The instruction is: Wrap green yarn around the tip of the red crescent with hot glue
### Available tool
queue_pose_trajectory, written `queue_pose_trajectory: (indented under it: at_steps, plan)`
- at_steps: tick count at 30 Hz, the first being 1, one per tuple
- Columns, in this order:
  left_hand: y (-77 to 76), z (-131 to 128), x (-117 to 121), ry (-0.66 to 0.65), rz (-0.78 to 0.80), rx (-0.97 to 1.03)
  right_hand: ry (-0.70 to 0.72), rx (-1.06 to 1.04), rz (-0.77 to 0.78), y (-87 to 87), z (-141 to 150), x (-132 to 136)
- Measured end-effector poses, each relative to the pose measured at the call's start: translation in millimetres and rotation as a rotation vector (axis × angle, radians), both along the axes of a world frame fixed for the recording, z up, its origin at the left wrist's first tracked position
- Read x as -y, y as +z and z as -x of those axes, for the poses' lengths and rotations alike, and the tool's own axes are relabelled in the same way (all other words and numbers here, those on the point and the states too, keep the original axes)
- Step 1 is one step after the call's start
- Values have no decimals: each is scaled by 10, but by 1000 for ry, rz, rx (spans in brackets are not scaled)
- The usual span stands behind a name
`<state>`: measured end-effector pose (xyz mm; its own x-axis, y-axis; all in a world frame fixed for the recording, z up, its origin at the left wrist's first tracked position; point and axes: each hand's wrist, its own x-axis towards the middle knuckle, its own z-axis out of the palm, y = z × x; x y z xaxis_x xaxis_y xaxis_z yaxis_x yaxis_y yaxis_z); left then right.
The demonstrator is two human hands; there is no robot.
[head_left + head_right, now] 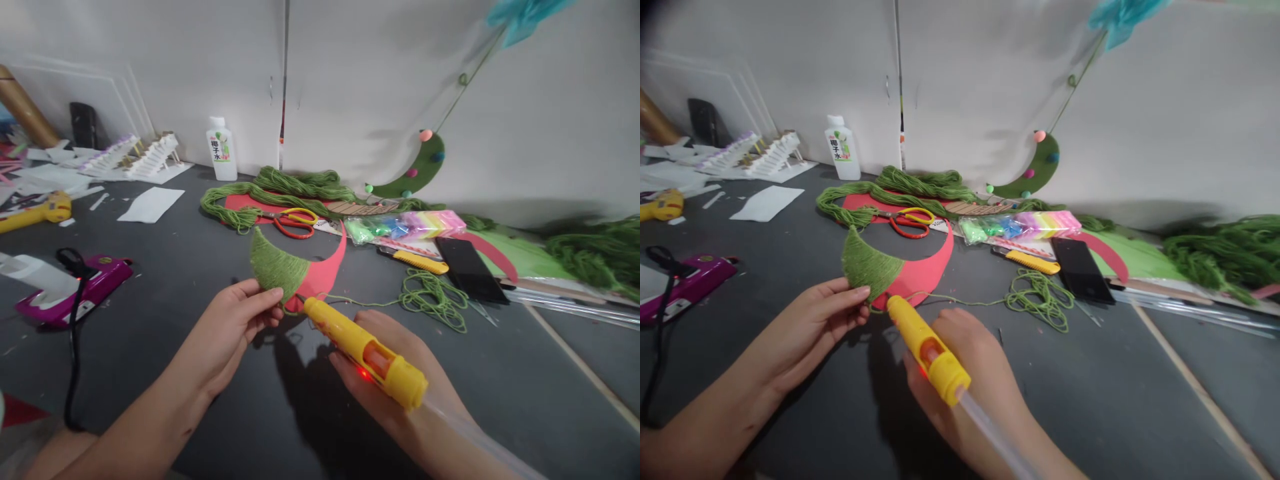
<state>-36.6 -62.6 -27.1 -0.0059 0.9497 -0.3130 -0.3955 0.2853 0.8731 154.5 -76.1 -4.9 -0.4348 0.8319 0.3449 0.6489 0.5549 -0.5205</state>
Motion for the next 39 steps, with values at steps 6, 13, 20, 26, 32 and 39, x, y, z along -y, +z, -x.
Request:
queue_pose_trajectory:
  at_steps: [6,13,20,26,32,39]
  plan:
    - [-24,22,-29,33,-7,-34,38,-259,-26,-113,-32,-21]
    - [-26,-15,-2,28,-24,-35,23,-264,194,-39,-86,-49]
    - [-70,196,-234,390,-216,-2,357,322,303,-7,26,23]
    - [10,64,-111,251,-165,-1,178,370,70,-206,-27,-157]
    - [74,-135,95,70,-77,7,112,9,-329,-25,-48,-69]
    - [59,-317,223,-4,2,179,-35,92,-276,-143,97,-7]
